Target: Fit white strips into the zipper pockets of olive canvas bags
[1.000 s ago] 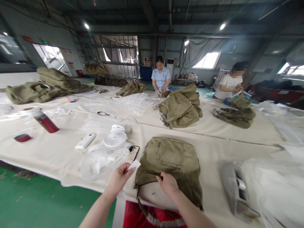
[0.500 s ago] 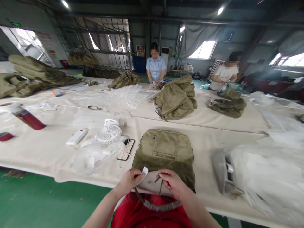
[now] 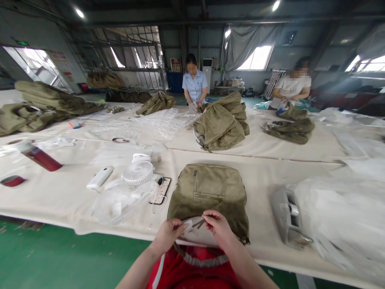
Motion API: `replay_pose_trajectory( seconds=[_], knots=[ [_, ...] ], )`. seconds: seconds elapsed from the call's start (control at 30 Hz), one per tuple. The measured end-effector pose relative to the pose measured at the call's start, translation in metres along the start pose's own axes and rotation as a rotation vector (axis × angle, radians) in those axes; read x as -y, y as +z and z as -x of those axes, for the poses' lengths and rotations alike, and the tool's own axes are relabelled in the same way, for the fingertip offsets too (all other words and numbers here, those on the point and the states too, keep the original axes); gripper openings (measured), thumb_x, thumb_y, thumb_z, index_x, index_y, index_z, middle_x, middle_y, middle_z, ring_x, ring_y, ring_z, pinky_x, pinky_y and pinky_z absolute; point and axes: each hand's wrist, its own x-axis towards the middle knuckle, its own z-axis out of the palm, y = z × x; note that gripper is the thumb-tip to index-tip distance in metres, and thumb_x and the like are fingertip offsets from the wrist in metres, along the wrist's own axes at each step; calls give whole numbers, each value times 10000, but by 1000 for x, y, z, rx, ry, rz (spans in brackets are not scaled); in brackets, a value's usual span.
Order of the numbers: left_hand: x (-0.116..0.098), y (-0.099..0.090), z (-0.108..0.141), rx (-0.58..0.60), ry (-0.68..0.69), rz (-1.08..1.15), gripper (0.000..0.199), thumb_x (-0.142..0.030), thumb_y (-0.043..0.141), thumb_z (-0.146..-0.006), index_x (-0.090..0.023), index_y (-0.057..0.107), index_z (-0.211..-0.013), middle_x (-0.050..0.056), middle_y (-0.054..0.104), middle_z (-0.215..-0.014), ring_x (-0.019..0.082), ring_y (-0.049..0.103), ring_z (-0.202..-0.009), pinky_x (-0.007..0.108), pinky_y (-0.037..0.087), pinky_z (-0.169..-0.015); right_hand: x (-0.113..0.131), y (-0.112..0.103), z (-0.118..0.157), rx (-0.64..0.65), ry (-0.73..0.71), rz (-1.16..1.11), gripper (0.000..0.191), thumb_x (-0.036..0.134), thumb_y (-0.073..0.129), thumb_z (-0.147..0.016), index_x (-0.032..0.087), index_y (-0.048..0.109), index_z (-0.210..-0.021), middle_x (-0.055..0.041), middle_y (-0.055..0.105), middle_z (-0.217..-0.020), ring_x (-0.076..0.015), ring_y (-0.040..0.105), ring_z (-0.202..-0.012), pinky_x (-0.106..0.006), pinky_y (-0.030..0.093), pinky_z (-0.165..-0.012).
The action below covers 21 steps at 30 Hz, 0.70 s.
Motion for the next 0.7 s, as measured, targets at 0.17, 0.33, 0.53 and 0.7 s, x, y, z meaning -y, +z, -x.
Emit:
replay_pose_trajectory(
  seconds=[0.17, 0.33, 0.53, 0.7],
  knots=[
    [-1, 2, 3, 5, 91, 16, 418, -517, 492, -795, -168, 547, -572, -21, 462, -566, 114, 415, -581, 222, 328, -562, 7, 2, 2, -30, -16, -86, 301, 294, 845, -501, 203, 683, -738, -12, 692, -739, -110, 563, -544, -235, 427, -529],
    [-3, 3, 5, -29, 103, 35, 387, -503, 524, -790, -166, 559, -604, -15, 475, -590, 120, 423, -596, 225, 344, -578, 6, 2, 3, -10, 0, -144, 271, 263, 845, -509, 211, 694, -729, -15, 702, -740, -97, 563, -540, -215, 432, -513],
    [0, -4, 4, -9, 80, 78, 389, -521, 544, -776, -157, 599, -651, -13, 495, -610, 120, 426, -606, 218, 346, -566, 4, -1, 4, -9, -11, -180, 262, 260, 837, -528, 211, 697, -745, -20, 709, -756, -106, 573, -550, -219, 441, -507],
    [-5, -5, 4, 37, 72, 73, 389, -526, 580, -746, -145, 645, -702, 4, 548, -643, 128, 458, -633, 218, 366, -588, 3, 0, 3, -3, 11, -156, 285, 289, 841, -524, 209, 684, -748, -23, 712, -760, -102, 571, -546, -218, 445, -523]
  ],
)
